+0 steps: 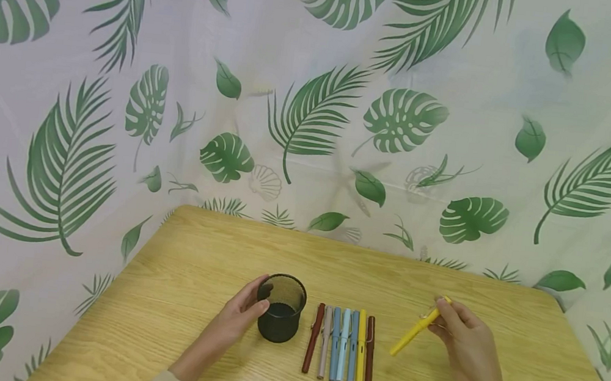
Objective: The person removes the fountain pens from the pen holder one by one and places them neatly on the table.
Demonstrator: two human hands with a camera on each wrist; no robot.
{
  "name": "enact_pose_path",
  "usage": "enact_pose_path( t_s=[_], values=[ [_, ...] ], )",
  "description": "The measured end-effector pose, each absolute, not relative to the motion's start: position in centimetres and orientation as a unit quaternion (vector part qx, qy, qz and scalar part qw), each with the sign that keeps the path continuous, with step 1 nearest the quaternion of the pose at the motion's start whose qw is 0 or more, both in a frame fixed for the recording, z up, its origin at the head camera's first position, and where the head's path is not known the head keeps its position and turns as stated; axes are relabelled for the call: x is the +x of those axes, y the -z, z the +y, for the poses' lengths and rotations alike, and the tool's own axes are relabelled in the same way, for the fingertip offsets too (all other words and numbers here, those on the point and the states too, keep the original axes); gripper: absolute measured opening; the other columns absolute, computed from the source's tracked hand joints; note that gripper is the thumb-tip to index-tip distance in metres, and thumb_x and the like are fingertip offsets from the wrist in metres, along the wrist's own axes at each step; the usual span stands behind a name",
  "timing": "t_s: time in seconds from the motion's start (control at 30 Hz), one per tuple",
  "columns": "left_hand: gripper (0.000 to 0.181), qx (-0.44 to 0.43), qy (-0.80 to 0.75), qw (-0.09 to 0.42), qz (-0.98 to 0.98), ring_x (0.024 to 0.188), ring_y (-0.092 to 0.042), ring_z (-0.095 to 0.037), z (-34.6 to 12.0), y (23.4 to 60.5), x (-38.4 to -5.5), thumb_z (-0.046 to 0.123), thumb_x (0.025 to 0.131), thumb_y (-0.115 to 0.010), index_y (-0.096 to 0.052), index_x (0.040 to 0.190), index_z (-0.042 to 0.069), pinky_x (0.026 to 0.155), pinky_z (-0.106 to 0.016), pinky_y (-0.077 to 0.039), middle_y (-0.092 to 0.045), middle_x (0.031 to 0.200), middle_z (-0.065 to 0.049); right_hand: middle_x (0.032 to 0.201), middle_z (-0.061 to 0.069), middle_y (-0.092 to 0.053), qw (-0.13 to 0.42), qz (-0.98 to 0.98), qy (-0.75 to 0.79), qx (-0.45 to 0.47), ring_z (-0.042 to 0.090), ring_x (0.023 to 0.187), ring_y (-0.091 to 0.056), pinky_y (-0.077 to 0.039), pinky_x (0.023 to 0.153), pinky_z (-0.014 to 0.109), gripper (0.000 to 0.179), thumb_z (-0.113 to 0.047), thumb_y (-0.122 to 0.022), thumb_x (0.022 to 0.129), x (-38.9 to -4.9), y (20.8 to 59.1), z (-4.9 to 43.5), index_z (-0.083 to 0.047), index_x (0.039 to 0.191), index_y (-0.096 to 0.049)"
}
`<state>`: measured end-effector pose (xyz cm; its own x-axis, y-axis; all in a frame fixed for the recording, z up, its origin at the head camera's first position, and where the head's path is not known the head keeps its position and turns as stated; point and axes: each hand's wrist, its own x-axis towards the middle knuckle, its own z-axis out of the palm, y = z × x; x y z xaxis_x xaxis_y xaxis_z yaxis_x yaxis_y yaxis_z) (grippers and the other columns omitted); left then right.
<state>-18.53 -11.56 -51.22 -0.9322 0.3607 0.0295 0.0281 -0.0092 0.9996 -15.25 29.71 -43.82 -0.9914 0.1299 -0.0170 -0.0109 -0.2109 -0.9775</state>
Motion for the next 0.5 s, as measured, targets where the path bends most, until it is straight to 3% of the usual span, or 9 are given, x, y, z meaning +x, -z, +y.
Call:
enact_pose_path(
  t_s=[0.17, 0.5],
  values=[
    [0.065, 0.138, -0.697, 0.119, 0.693, 0.155, -0.018, -0.038, -11.5, 51.2, -18.5, 0.026, 0.11, -0.053, -0.022, 0.166, 0.015, 0.123, -0.058, -0.021, -0.023, 0.168, -0.017, 0.105, -0.006, -0.067, 0.041, -0.634, -0.771, -0.045, 0.011, 0.092, -0.064, -0.058, 0.083, 0.024, 0.015, -0.018, -0.063, 0.105, -15.1, 44.2, 30.4, -0.008, 0.102, -0.074],
    [0.065, 0.139, -0.699, 0.12, 0.692, 0.156, -0.018, -0.037, -11.5, 51.1, -18.5, 0.028, 0.109, -0.054, -0.023, 0.166, 0.018, 0.123, -0.057, -0.022, -0.025, 0.168, -0.016, 0.093, -0.003, -0.069, 0.013, -0.664, -0.746, -0.058, 0.012, 0.088, -0.065, -0.059, 0.083, 0.025, 0.018, -0.021, -0.062, 0.106, -15.2, 45.3, 30.6, -0.007, 0.101, -0.073]
  ],
)
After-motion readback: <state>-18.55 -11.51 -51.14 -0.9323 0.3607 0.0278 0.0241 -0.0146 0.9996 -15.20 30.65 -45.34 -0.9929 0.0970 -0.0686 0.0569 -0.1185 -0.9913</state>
